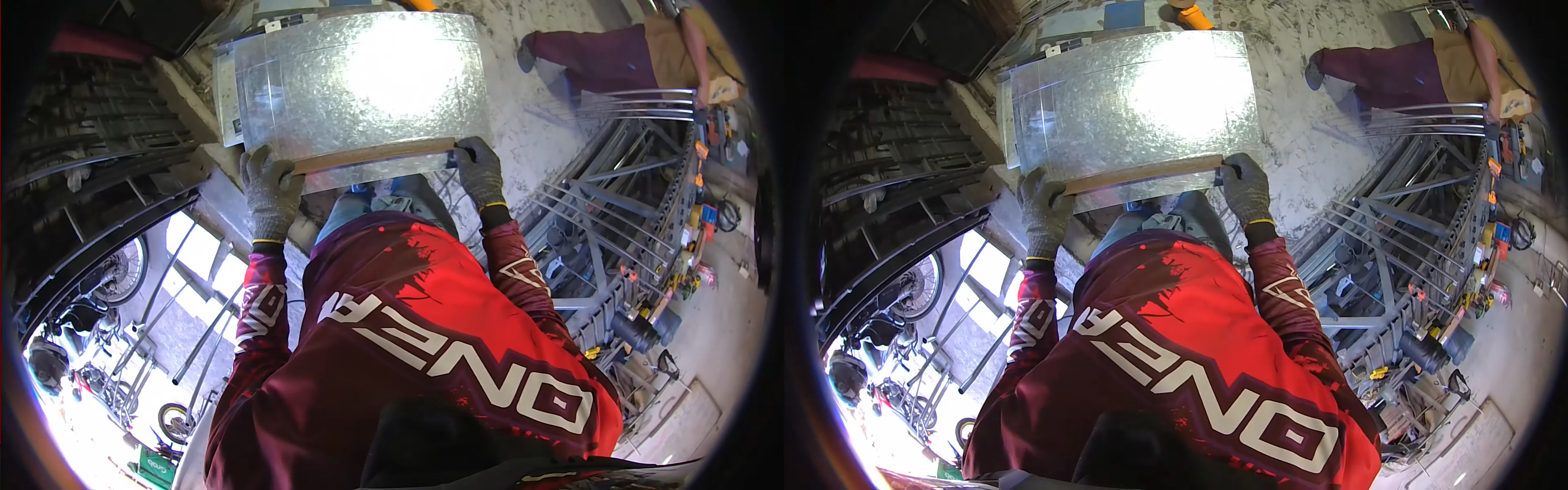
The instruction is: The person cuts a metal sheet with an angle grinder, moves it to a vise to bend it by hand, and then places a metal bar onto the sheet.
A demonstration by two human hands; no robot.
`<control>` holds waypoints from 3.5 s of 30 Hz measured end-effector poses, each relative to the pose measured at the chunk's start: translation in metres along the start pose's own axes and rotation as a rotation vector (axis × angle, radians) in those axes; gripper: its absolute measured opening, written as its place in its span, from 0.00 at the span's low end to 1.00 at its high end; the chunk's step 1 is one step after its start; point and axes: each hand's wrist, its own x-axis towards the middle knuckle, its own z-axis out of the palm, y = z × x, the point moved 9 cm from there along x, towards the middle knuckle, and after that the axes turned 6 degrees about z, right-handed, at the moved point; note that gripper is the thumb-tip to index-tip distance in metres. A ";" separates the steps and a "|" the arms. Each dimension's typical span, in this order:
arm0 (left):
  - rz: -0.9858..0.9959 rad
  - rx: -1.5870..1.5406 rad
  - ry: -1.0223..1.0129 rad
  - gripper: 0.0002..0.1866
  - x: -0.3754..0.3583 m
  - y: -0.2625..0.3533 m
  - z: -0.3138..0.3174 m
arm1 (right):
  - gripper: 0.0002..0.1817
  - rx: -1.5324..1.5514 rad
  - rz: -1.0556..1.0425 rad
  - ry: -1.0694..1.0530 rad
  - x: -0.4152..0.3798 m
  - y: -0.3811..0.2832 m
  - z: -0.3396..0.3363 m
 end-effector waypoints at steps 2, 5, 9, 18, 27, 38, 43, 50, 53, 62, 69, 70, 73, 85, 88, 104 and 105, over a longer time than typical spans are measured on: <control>0.010 0.000 0.007 0.13 0.001 0.001 -0.001 | 0.07 -0.020 0.046 -0.016 0.001 0.004 0.002; 0.036 0.018 0.015 0.13 0.002 0.002 -0.001 | 0.06 -0.032 0.017 -0.002 0.003 0.007 0.003; 0.021 -0.005 0.020 0.13 0.002 0.002 -0.002 | 0.06 -0.035 0.019 0.003 0.003 0.009 0.003; 0.032 -0.023 0.026 0.13 0.002 0.001 -0.002 | 0.09 -0.032 0.029 -0.009 0.001 -0.002 0.001; 0.046 -0.007 0.026 0.12 0.002 0.001 -0.003 | 0.09 -0.026 0.070 -0.037 0.005 0.011 0.004; 0.054 -0.038 0.026 0.13 0.003 0.000 -0.003 | 0.07 0.000 0.087 -0.064 0.003 0.002 0.003; 0.039 -0.030 0.005 0.14 0.001 0.000 -0.003 | 0.07 0.002 0.077 -0.071 0.005 0.008 0.006; 0.062 -0.023 -0.018 0.17 0.001 0.002 -0.005 | 0.09 0.030 0.101 -0.068 0.004 0.022 0.004; 0.075 -0.016 -0.046 0.20 0.003 0.000 -0.009 | 0.10 0.006 0.001 -0.023 0.000 0.015 -0.005; 0.153 0.019 -0.008 0.18 0.017 0.023 -0.010 | 0.10 0.047 0.081 0.000 -0.004 0.020 -0.013; 0.151 0.030 -0.107 0.17 0.016 0.027 0.007 | 0.11 0.127 0.059 0.012 -0.010 0.004 -0.007; 0.152 0.042 -0.092 0.16 0.015 0.026 0.006 | 0.13 0.087 0.055 0.007 -0.009 0.003 -0.005; 0.131 0.033 -0.099 0.13 0.017 0.026 0.006 | 0.14 0.072 0.052 -0.030 -0.009 -0.004 0.001; 0.150 0.023 -0.065 0.10 0.018 0.027 0.004 | 0.10 0.000 0.047 -0.062 -0.005 -0.021 0.004; 0.150 0.034 -0.073 0.10 0.017 0.026 0.005 | 0.10 0.006 0.063 -0.064 -0.005 -0.018 0.005; 0.221 0.018 0.000 0.09 0.021 0.037 0.000 | 0.10 0.041 0.109 -0.074 0.000 0.001 0.010; 0.222 0.026 0.003 0.09 0.021 0.037 -0.001 | 0.10 -0.010 0.047 -0.044 -0.002 -0.010 0.005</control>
